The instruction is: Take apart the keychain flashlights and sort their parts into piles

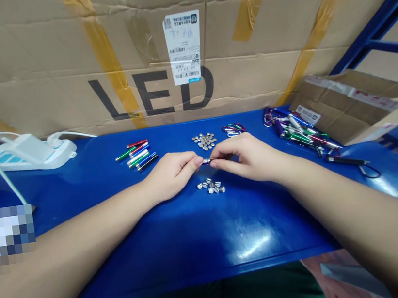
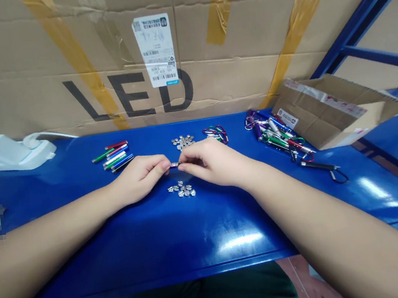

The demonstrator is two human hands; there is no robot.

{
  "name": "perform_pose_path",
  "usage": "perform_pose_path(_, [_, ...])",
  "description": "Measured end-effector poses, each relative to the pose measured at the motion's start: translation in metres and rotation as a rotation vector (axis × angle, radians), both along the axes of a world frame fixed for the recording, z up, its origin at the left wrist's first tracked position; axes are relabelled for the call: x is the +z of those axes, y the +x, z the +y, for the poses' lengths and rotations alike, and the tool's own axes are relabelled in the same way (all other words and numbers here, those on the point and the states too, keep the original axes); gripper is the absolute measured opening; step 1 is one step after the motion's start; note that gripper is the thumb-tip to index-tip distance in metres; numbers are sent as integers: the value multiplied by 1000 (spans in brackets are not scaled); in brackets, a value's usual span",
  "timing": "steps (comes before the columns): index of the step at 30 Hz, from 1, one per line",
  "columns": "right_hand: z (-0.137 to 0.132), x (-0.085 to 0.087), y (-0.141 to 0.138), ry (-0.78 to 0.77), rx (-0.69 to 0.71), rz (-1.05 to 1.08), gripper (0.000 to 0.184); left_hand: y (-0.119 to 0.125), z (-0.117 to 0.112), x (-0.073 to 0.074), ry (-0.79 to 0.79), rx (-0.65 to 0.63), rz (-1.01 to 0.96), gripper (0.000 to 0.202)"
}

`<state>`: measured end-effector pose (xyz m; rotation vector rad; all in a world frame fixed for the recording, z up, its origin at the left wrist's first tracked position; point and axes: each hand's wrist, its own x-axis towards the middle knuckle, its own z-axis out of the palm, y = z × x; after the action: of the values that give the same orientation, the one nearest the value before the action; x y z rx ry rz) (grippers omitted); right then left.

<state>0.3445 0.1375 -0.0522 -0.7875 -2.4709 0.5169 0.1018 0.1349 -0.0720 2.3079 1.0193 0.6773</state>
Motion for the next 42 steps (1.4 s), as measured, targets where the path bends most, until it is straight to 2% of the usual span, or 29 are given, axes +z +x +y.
perform_pose_path(4, [1,3,5,221,66,-80,22,2,-2,2,-113,26,5,52])
perform_pose_path(7, [0,5,7,285,56,-89,22,2,-3,2,-177,36,-25,52])
perform_pose_path(13, [-1,5,4,119,22,67,13,0,-1,-1,-194,26,-111,43])
perform_pose_path(18, [-1,4,2,-149,-69,219,16,-1,1,-4,-150,-19,-175,30])
perform_pose_path(20, [-1,7,5,-250,-96,200,14,-1,2,-6,-119,-20,-188,27])
perform_pose_path(23, [-1,13,11,-349,-87,6,9,-2,3,-9,-112,-20,-221,26])
perform_pose_path(26, [-3,18,16,-361,-73,-196,13,-2,4,-10,-117,-27,-241,26])
perform_pose_path(28, [-4,20,18,-354,-51,-259,14,-2,4,-10,-118,-27,-244,26])
perform_pose_path(32, [-9,21,18,-355,70,-316,19,-2,4,-10,-124,-25,-249,25])
perform_pose_path(36, [-10,18,16,-252,149,-328,19,-1,4,-10,-135,-23,-252,24])
perform_pose_path(38, [-9,17,15,-230,154,-323,17,-1,4,-10,-137,-23,-253,24])
perform_pose_path(42, [-7,14,14,-332,81,-318,13,-1,4,-9,-124,-17,-247,24])
